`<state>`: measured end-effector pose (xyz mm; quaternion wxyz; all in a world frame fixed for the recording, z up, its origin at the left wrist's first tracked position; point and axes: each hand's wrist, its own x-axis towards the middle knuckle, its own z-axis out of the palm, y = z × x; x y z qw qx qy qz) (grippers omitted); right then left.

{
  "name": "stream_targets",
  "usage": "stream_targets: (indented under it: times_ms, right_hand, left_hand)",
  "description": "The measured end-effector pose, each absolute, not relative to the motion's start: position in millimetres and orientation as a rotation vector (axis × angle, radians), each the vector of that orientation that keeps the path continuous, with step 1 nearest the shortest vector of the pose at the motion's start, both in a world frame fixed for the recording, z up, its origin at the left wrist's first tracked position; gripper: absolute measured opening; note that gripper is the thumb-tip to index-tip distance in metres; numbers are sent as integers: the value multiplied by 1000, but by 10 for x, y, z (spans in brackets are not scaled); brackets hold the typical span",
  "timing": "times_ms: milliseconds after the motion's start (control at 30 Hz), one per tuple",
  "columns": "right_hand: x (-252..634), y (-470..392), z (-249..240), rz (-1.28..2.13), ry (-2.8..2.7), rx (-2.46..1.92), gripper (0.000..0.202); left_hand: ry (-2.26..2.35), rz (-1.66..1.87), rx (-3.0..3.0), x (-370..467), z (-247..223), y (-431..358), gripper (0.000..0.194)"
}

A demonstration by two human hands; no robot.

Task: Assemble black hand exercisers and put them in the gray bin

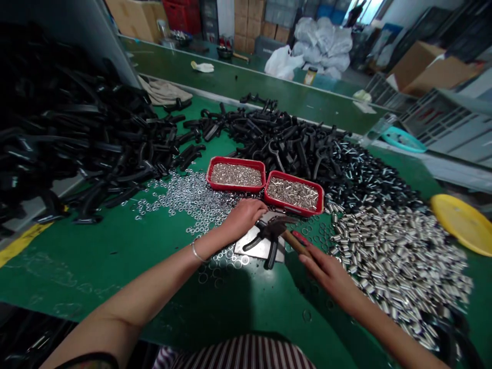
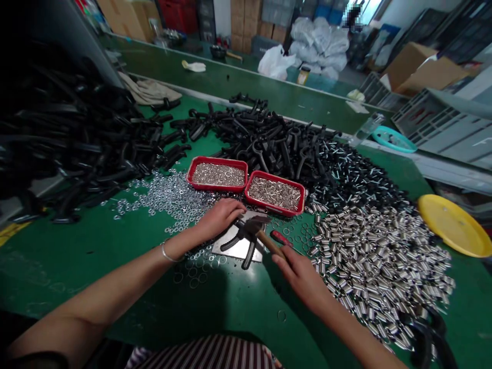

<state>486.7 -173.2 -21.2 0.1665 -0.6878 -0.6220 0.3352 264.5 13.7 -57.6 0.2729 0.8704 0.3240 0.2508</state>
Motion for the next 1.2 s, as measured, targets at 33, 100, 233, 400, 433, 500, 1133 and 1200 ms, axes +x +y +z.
stream_targets:
  times_ms: [33, 100, 233, 400, 433, 500, 1133, 1200]
  right_hand:
    - [4873, -1756, -219, 996, -1651, -1946, 36]
    - [4879, -1824, -233, 1009, -1383, -1935, 34]
    - [4885, -1964, -322, 1124, -959, -1858, 35]
    - [4891, -2017, -512, 1221, -831, -1779, 37]
    - [4884, -2012, -538, 1215, -827, -1773, 37]
    - [4863, -1994, -564, 1212, -827, -1763, 38]
    - [4887, -1985, -599, 1241, -894, -1722, 36]
    - [4959, -1959, -534, 1212, -1004, -1801, 37]
  left_hand:
    - [844, 650, 2353, 2725, -587, 151, 15]
    - [805, 619, 2356, 2869, -627, 185, 15]
    - [789, 585, 2335, 3047, -720, 239, 17]
    - [785, 526, 2352, 3103, -746, 256, 17]
    - [782, 512, 2363, 3105, -740, 253, 17]
    - [779, 485, 2393, 3107, -725, 244, 16]
    - [462, 432, 3193, 3167, -733, 81, 27]
    - [517, 430, 3153, 3146, -732, 66, 26]
